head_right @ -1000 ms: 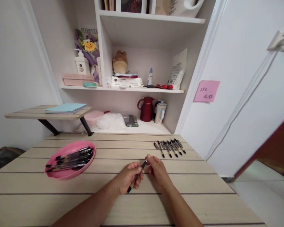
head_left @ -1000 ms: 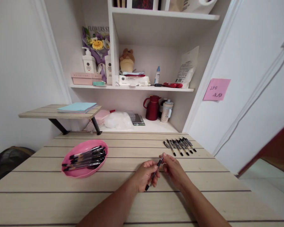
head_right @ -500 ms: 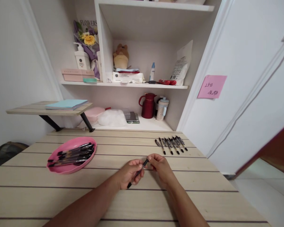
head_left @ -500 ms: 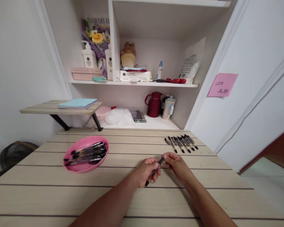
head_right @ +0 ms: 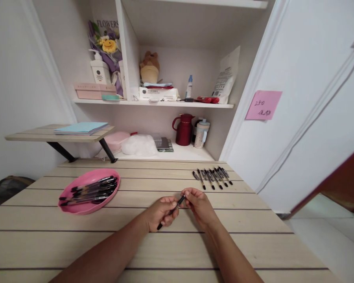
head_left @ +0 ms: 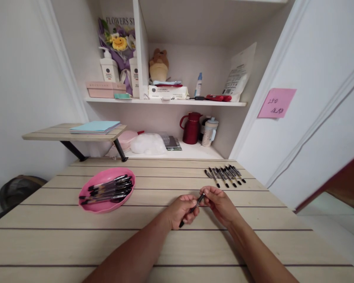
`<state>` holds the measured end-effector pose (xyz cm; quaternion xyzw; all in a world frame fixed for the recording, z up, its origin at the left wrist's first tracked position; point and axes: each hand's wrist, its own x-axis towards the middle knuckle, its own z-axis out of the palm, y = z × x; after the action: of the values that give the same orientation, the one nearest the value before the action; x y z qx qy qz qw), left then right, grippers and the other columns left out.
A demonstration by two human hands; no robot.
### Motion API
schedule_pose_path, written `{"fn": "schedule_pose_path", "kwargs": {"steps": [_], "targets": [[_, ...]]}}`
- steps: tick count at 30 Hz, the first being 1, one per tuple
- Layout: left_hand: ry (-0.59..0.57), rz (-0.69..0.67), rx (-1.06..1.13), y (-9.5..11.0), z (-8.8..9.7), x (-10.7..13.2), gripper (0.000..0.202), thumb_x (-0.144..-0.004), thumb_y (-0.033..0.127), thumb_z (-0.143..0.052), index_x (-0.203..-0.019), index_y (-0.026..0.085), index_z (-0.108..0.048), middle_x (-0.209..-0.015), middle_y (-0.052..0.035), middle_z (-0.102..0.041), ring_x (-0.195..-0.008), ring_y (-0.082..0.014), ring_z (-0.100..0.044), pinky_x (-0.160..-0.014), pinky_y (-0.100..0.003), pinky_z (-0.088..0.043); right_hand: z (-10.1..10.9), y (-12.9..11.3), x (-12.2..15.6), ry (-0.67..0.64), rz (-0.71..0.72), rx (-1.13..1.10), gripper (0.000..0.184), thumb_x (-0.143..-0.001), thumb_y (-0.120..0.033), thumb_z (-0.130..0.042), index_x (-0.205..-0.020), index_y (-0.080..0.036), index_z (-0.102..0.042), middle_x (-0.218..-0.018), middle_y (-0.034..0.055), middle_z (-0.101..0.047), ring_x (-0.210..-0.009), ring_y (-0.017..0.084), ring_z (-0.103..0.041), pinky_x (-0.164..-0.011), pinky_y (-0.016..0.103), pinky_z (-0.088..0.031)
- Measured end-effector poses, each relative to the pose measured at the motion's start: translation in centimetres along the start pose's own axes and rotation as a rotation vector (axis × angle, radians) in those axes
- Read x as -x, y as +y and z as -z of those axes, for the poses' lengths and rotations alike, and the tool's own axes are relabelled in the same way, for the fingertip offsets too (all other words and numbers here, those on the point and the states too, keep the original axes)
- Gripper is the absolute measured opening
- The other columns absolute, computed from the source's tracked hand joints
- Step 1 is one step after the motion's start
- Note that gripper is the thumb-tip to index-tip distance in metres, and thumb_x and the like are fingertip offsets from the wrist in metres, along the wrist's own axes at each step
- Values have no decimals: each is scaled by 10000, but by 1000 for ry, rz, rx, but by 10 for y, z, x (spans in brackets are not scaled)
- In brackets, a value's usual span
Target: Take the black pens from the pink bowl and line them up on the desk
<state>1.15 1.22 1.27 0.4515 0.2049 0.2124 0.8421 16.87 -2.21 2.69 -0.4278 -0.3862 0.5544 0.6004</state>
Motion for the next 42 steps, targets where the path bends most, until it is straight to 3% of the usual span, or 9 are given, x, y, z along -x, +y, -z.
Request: {"fn": "schedule_pose_path", "kwargs": {"steps": [5,10,16,22,24,27,29,35,42], "targets": [[-34,1,4,1,0,1,272,-722,354,-578,-885,138,-552,-560,40,-489,-317,1,-247,-344,-165,-106,-2,-2,2,-8,-25,-10,357,-602,-469,-690,-786,-176,-604,-681,12,-599,-494,86,-478,-506,240,-383],[-24,7,4,0,1,1,230,-734,330,-556,-860,137,-550,-551,36,-491,-307,-5,-253,-338,-166,-106,2,-2,1,55,3,170,302,-599,-419,-708,-585,-159,-554,-452,-45,-464,-445,66,-393,-467,213,-308],[-47,38,9,2,0,2,243,-724,306,-564,-893,131,-553,-555,31,-494,-314,-5,-268,-338,-161,-99,14,-12,-2,78,87,-70,246,-583,-363,-725,-731,-198,-619,-753,-4,-579,-558,73,-458,-498,217,-350],[-34,6,-3,2,-1,2,251,-730,314,-560,-895,125,-556,-562,26,-504,-308,-6,-284,-338,-171,-102,35,-10,-11,148,90,-88,289,-557,-328,-740,-784,-212,-603,-723,6,-591,-552,87,-483,-489,222,-384],[-16,-3,-5,1,-1,2,255,-728,320,-563,-892,125,-555,-559,27,-505,-307,-7,-292,-340,-173,-103,46,-10,-18,256,111,58,274,-573,-364,-718,-743,-194,-587,-704,18,-604,-523,87,-479,-467,223,-378],[3,-8,1,0,-1,2,259,-718,319,-576,-887,124,-553,-558,30,-508,-308,-6,-298,-344,-173,-103,64,-17,-36,461,127,607,266,-668,-434,-586,-691,-169,-576,-603,32,-597,-486,111,-493,-444,237,-372],[9,-11,10,0,-1,1,253,-715,313,-578,-882,125,-553,-558,31,-510,-307,-6,-300,-345,-174,-101,72,-25,-51,518,116,951,267,-704,-415,-511,-684,-163,-595,-551,31,-588,-501,136,-526,-456,244,-375],[25,-8,24,-1,-1,0,226,-724,301,-557,-871,130,-547,-553,31,-518,-299,-12,-303,-339,-181,-105,66,-40,-107,448,38,1382,101,-605,-231,-585,-586,-152,-645,-662,108,-659,-765,230,-609,-632,266,-408],[10,2,14,-3,2,-2,274,-710,338,-577,-887,131,-546,-556,29,-527,-308,-23,-346,-337,-183,-117,57,-31,-150,418,-101,1636,323,-608,-122,-573,-910,-56,-666,-994,238,-628,-965,273,-578,-771,305,-420]]}}
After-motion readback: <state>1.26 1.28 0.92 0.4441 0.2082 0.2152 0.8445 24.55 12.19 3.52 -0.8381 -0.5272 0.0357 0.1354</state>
